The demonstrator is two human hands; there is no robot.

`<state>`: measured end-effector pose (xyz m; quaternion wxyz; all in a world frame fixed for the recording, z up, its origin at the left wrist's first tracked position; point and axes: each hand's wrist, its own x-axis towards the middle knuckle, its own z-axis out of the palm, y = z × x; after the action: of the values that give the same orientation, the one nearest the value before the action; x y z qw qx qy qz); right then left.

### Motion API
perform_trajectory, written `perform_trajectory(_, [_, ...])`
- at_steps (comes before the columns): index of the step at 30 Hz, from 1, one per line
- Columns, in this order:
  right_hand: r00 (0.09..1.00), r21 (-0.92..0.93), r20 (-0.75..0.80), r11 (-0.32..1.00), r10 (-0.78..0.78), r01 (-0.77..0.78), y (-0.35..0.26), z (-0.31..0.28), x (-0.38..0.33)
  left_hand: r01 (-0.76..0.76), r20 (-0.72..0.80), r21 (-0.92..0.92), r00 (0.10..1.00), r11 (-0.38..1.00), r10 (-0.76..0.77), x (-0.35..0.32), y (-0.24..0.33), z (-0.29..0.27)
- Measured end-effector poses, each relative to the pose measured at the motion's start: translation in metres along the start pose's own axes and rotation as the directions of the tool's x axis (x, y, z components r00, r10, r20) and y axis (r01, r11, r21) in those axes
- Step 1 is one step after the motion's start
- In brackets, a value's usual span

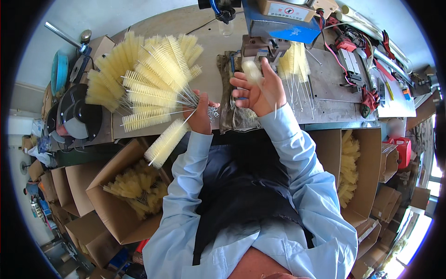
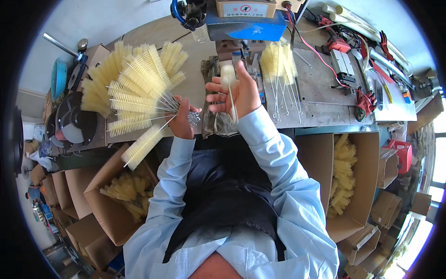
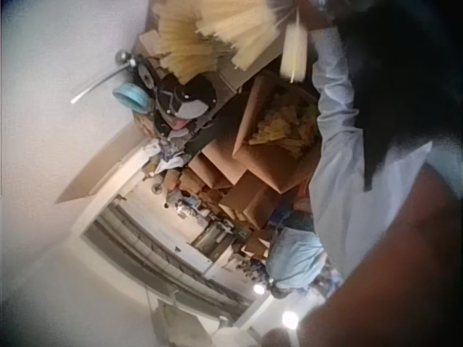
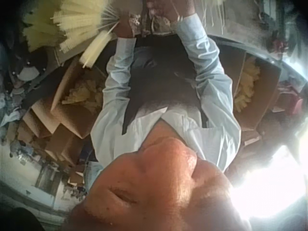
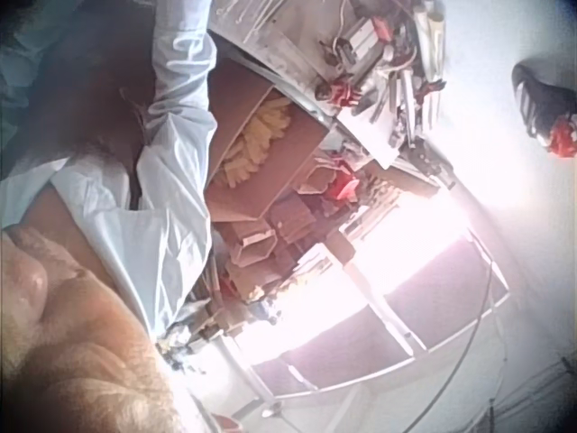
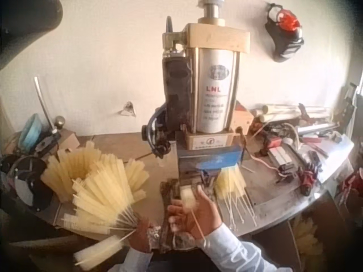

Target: The person trims the bristles of bottle brushes using a machine press and gathers them by hand.

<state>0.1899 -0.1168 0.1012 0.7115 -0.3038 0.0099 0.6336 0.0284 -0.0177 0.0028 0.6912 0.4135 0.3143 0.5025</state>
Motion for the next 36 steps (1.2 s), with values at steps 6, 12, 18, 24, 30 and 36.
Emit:
perform_trajectory(6, [1.000,-0.039,-0.010,0.999,-0.004,0.004,0.020,-0.013,0.022,0.019,0.017,-0.035,1.000,0.999,-0.018,-0.002,0.001,0.003])
perform_trajectory(12, [0.955,-0.328,-0.172,0.928,-0.243,0.177,0.041,-0.014,-0.010,0.051,0.036,-0.059,0.998,0.997,-0.048,0.000,0.003,-0.001])
perform_trajectory(18, [0.907,-0.316,-0.171,0.893,-0.385,0.320,0.023,-0.055,-0.025,0.024,0.033,-0.011,0.999,1.000,-0.024,0.001,0.004,-0.002])
perform_trajectory(24, [0.906,-0.267,-0.190,0.908,-0.379,0.323,0.017,-0.055,-0.020,0.004,0.028,0.033,1.000,0.999,-0.005,-0.002,0.006,0.004])
perform_trajectory(30, [0.899,-0.261,-0.205,0.907,-0.386,0.330,0.018,-0.051,-0.020,0.006,0.017,0.032,1.000,0.999,-0.007,-0.003,0.008,0.006])
perform_trajectory(36, [0.883,-0.314,-0.240,0.893,-0.403,0.323,0.014,-0.047,-0.033,0.031,0.013,0.027,0.999,0.999,-0.031,-0.005,0.012,0.006])
